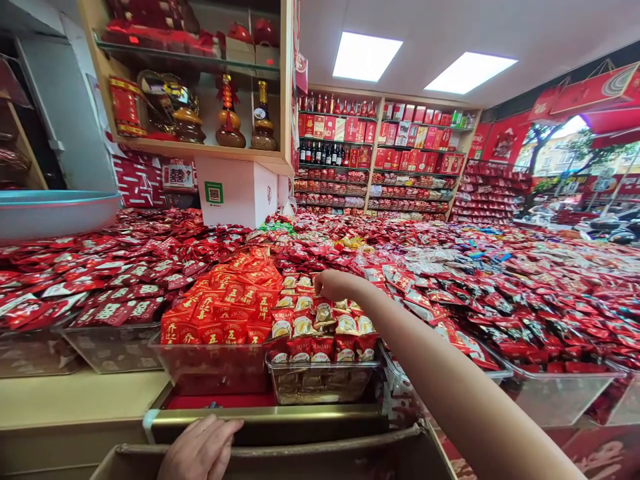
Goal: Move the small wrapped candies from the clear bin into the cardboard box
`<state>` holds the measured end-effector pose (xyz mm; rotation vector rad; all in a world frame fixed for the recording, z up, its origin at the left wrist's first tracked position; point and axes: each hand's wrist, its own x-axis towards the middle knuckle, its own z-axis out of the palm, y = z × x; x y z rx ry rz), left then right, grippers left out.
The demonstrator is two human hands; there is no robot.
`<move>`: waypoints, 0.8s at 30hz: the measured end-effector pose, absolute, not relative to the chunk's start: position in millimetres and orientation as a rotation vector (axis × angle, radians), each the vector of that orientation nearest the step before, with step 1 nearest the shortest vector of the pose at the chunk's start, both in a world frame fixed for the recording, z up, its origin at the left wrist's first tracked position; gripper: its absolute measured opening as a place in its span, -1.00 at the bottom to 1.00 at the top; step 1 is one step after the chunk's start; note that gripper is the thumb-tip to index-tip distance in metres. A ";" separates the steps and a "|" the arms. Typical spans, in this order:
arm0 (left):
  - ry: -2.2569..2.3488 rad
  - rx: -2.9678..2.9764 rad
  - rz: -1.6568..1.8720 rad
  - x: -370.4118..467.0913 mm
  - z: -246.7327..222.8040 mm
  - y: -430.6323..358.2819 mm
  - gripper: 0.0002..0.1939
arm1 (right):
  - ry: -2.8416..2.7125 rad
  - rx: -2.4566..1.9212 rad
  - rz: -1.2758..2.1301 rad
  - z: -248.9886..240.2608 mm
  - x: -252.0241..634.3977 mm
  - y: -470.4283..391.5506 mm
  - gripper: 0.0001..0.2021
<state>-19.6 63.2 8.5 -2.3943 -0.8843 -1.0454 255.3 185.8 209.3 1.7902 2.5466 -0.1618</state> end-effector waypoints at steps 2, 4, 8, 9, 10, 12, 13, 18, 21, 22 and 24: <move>-0.888 -2.393 -1.043 -19.3 9.6 62.8 -0.77 | 2.553 1.816 -0.211 206.8 258.9 189.2 -0.77; -0.888 -2.392 -1.039 -19.0 10.5 62.5 -0.77 | 2.559 1.819 -0.258 204.2 262.2 191.0 -0.77; -0.892 -2.414 -1.041 -18.4 11.0 62.3 -0.77 | 2.571 1.787 -0.337 200.4 265.2 189.0 -0.81; -0.896 -2.416 -1.043 -18.2 10.8 62.3 -0.77 | 2.579 1.776 -0.351 199.9 264.8 187.6 -0.81; -0.901 -2.413 -1.044 -18.0 10.6 62.3 -0.77 | 2.585 1.769 -0.361 199.4 263.8 185.9 -0.81; -0.913 -2.404 -1.042 -17.6 10.1 62.3 -0.77 | 2.594 1.762 -0.369 198.7 260.6 182.2 -0.81; -0.915 -2.398 -1.042 -17.5 10.0 62.3 -0.77 | 2.595 1.762 -0.371 198.4 258.8 180.3 -0.81; -0.908 -2.385 -1.035 -17.5 9.5 62.5 -0.77 | 2.616 1.807 -0.319 201.0 255.8 165.3 -0.81; -0.908 -2.382 -1.035 -17.9 8.9 62.6 -0.77 | 2.678 1.778 -0.319 207.5 260.4 150.4 -0.77; -0.909 -2.385 -1.036 -18.1 8.7 62.7 -0.77 | 2.700 1.747 -0.348 209.6 262.2 145.5 -0.73; -0.916 -2.393 -1.034 -18.4 8.0 63.0 -0.76 | 2.712 1.703 -0.409 211.9 264.9 137.8 -0.64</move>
